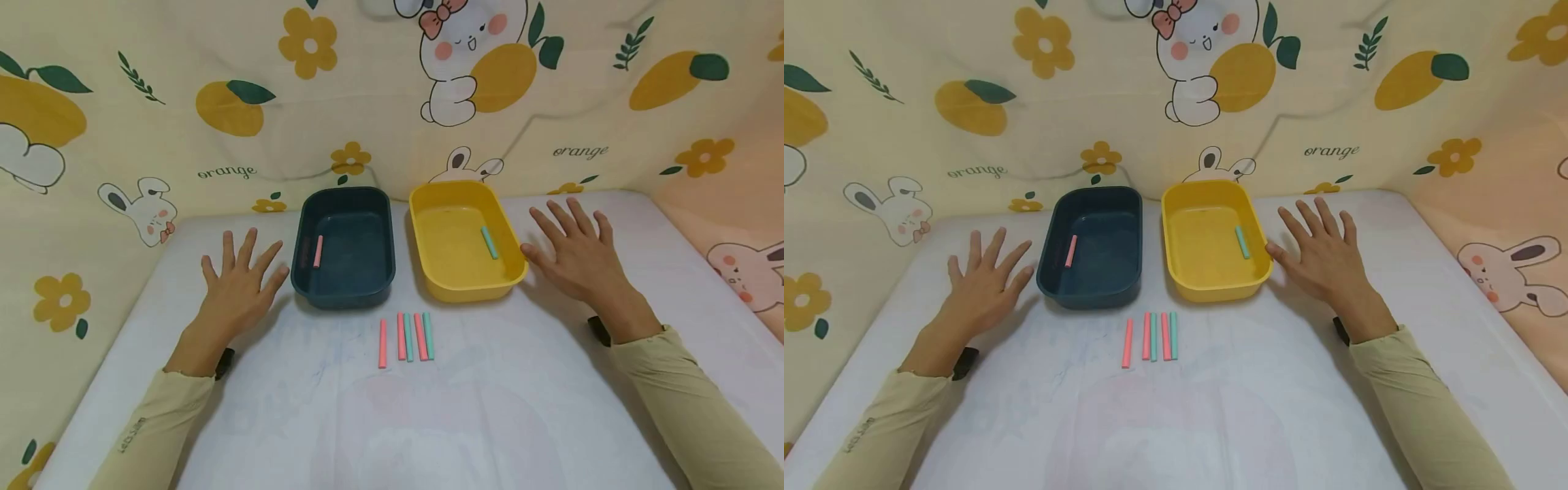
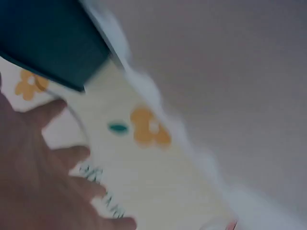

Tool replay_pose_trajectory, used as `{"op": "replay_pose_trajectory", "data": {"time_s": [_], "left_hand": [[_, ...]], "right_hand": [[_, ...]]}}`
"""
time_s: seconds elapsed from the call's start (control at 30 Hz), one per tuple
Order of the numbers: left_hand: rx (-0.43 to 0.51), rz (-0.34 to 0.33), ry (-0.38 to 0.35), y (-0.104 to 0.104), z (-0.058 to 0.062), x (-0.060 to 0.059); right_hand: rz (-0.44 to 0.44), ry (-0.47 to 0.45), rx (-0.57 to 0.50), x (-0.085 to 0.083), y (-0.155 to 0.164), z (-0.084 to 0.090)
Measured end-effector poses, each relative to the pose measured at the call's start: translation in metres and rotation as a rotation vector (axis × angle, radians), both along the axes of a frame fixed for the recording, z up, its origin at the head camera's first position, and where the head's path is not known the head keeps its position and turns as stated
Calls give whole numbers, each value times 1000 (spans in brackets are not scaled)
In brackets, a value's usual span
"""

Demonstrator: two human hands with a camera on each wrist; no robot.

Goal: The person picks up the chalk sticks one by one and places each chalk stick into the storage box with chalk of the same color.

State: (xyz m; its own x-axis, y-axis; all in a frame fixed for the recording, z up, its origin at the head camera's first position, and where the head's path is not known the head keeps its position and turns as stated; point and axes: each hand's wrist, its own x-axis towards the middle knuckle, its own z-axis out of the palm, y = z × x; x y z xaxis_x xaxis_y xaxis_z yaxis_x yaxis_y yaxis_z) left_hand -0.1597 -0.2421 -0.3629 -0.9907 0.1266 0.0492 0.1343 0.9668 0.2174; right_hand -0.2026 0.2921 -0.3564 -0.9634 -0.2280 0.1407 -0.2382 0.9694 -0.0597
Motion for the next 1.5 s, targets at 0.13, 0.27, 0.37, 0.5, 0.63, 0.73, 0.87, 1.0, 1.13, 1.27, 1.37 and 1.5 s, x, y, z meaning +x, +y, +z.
{"op": "replay_pose_trajectory", "data": {"time_s": [0.13, 0.27, 0.37, 0.5, 0.63, 0.73, 0.87, 1.0, 1.13, 1.27, 1.37, 1.5], "left_hand": [[67, -24, -60, 6, 7, 1], [216, -38, -118, 11, 11, 3], [414, -50, -181, 13, 11, 6], [703, -70, -285, 18, 10, 11], [905, -39, -350, 24, 8, 14], [982, 22, -389, 26, 5, 14], [1015, 72, -442, 27, -2, 14], [1014, 91, -449, 28, -7, 14], [1007, 126, -442, 27, -10, 17], [994, 133, -423, 27, -8, 20], [988, 127, -416, 26, -5, 20], [994, 121, -424, 27, -4, 19]], "right_hand": [[9, -9, -3, 1, 0, 5], [49, 23, -30, 6, -4, 14], [91, 58, -84, 13, -12, 23], [142, 99, -154, 23, -27, 36], [185, 118, -214, 31, -38, 44], [203, 99, -262, 36, -44, 46], [197, 52, -314, 42, -49, 49], [212, 33, -349, 50, -57, 52], [232, 0, -353, 59, -68, 55], [265, -67, -352, 65, -79, 57], [313, -108, -351, 67, -84, 56], [371, -141, -354, 71, -88, 53]]}}
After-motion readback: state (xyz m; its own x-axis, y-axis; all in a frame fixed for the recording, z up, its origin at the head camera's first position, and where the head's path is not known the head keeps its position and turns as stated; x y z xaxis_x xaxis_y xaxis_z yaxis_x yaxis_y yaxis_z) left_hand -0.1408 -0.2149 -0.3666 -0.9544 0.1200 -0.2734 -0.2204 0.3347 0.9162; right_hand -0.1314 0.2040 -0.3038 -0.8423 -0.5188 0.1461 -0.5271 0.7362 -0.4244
